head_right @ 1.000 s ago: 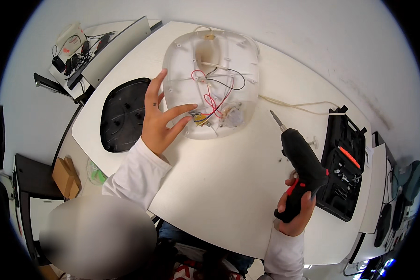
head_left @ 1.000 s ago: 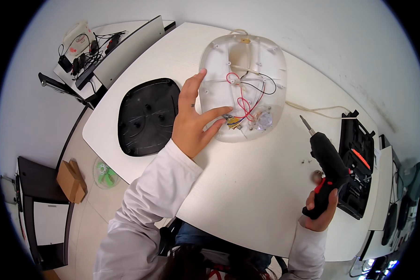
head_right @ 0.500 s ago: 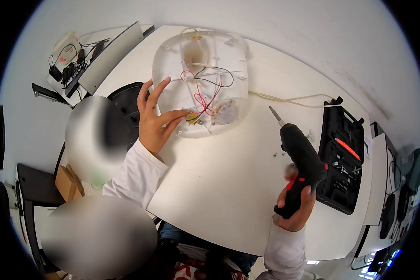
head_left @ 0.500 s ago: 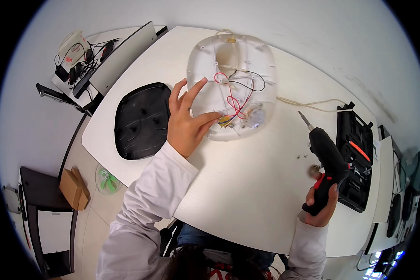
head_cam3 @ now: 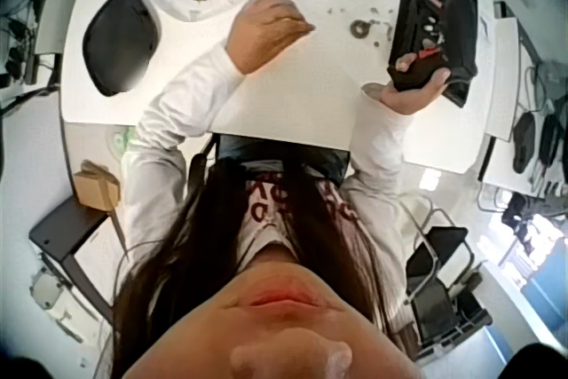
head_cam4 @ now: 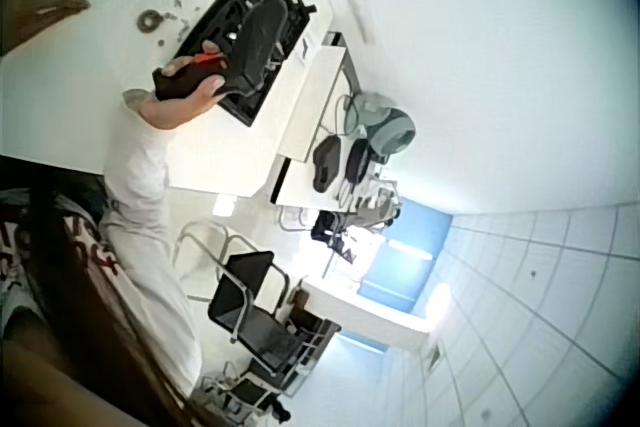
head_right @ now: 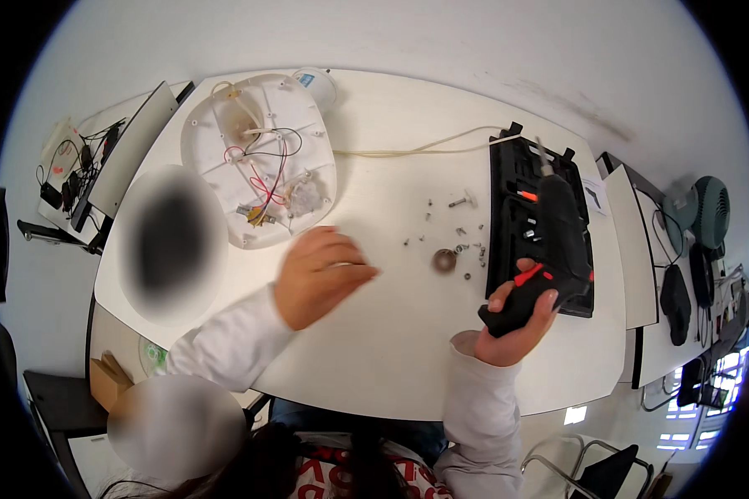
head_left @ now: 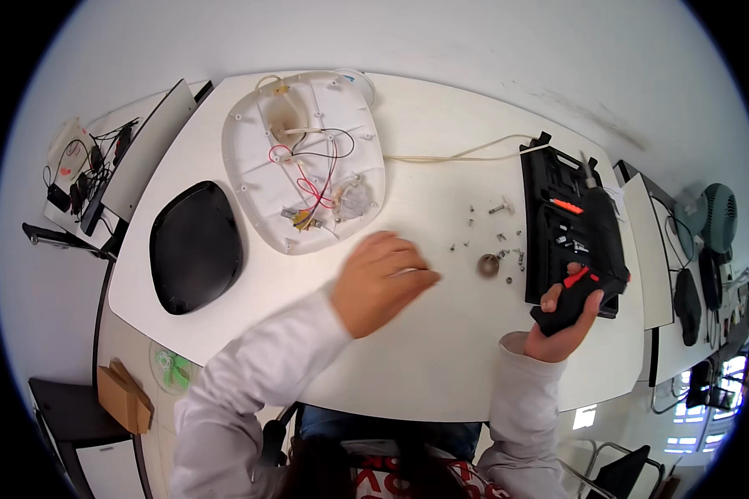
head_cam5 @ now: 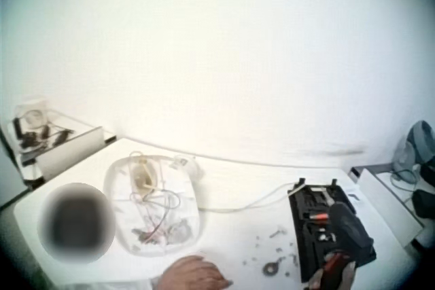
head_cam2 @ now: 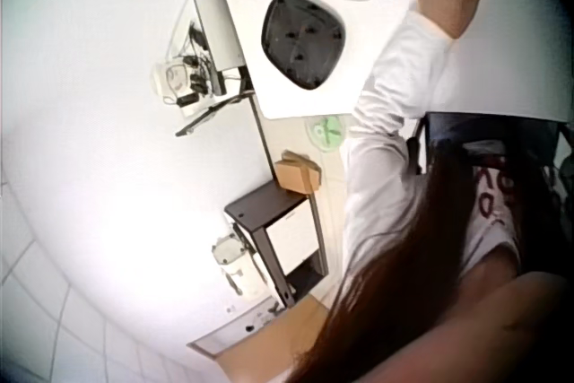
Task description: The person uses a cordless electric screwdriver to remove screws from the black base of a small white appliance. They separate the base from the main body, revealing internal wiring, and continue to remove screws from the white housing.
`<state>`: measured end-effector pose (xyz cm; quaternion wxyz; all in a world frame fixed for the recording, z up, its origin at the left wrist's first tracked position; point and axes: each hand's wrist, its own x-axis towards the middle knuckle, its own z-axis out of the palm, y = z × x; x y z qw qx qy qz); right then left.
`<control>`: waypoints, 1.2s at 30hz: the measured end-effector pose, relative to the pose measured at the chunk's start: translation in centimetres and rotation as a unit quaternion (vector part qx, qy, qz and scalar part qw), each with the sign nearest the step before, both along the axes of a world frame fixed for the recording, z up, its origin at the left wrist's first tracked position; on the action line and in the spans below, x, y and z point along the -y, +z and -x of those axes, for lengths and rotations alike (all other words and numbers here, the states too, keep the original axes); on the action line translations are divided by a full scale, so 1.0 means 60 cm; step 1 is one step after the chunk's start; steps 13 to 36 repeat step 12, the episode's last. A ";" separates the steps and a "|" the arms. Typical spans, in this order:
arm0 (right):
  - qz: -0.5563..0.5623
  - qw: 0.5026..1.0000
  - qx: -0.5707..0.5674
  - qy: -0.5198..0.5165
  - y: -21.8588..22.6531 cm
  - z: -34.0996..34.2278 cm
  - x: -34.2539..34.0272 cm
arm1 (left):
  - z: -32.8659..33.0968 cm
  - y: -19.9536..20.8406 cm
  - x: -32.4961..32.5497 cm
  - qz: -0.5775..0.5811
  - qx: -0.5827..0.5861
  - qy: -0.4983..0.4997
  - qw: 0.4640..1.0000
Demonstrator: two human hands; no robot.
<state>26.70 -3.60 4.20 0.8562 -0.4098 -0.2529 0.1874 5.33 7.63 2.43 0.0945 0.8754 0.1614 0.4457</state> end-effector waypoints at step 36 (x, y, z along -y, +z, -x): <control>0.026 0.995 0.050 0.088 -0.012 0.021 0.007 | -0.139 -0.081 -0.024 -0.031 -0.140 0.109 0.984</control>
